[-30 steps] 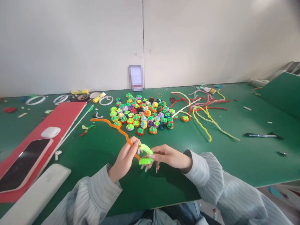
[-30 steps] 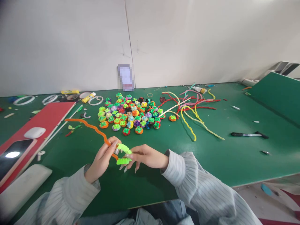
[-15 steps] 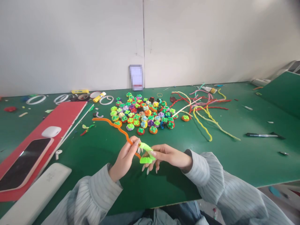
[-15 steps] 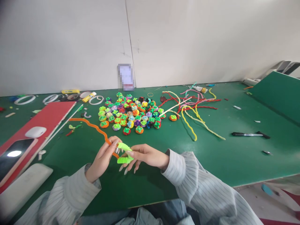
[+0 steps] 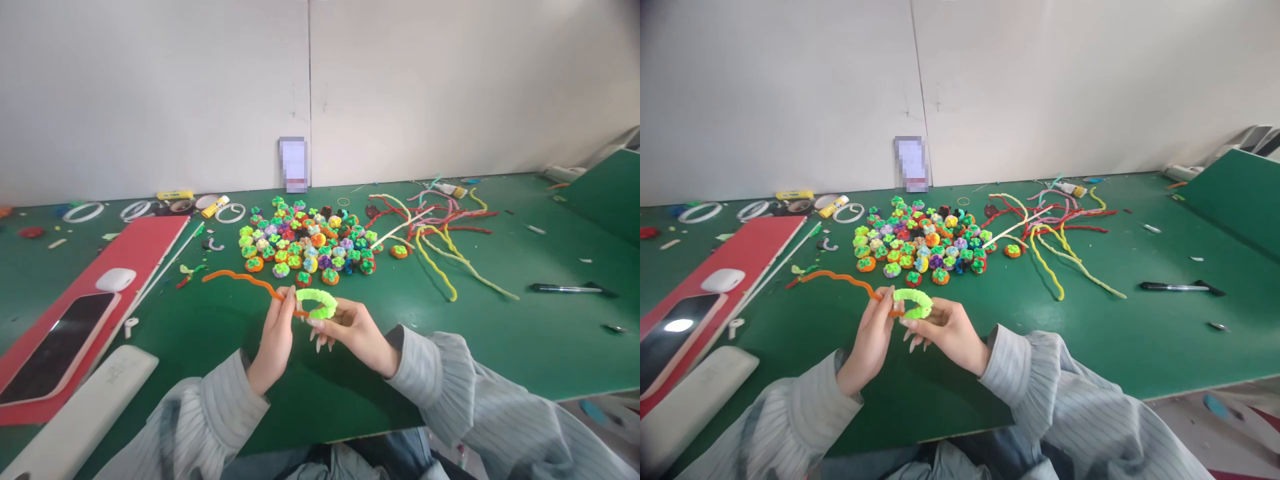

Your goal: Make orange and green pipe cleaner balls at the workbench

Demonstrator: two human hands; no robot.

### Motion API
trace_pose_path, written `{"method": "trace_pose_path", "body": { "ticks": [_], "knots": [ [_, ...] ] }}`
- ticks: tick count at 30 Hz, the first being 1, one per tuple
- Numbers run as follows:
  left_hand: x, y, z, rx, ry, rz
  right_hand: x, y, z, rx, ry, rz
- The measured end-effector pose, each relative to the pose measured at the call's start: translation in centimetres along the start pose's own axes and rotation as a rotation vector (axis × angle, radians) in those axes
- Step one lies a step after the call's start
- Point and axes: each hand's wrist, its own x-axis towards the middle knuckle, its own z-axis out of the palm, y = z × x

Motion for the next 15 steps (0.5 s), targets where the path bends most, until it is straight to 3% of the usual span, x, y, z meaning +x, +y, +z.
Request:
{"method": "trace_pose_path", "body": {
  "ticks": [6,15],
  "knots": [
    [-0.32,0.33,-0.04,0.093,-0.101,0.029,0.06,-0.28,-0.27,0.005,0.056,-0.075],
    [-0.16,0.16,-0.04,-0.059,-0.149,-0.071,-0.03,-0.57,-0.33,0.084,-0.039,-0.070]
  ]
}}
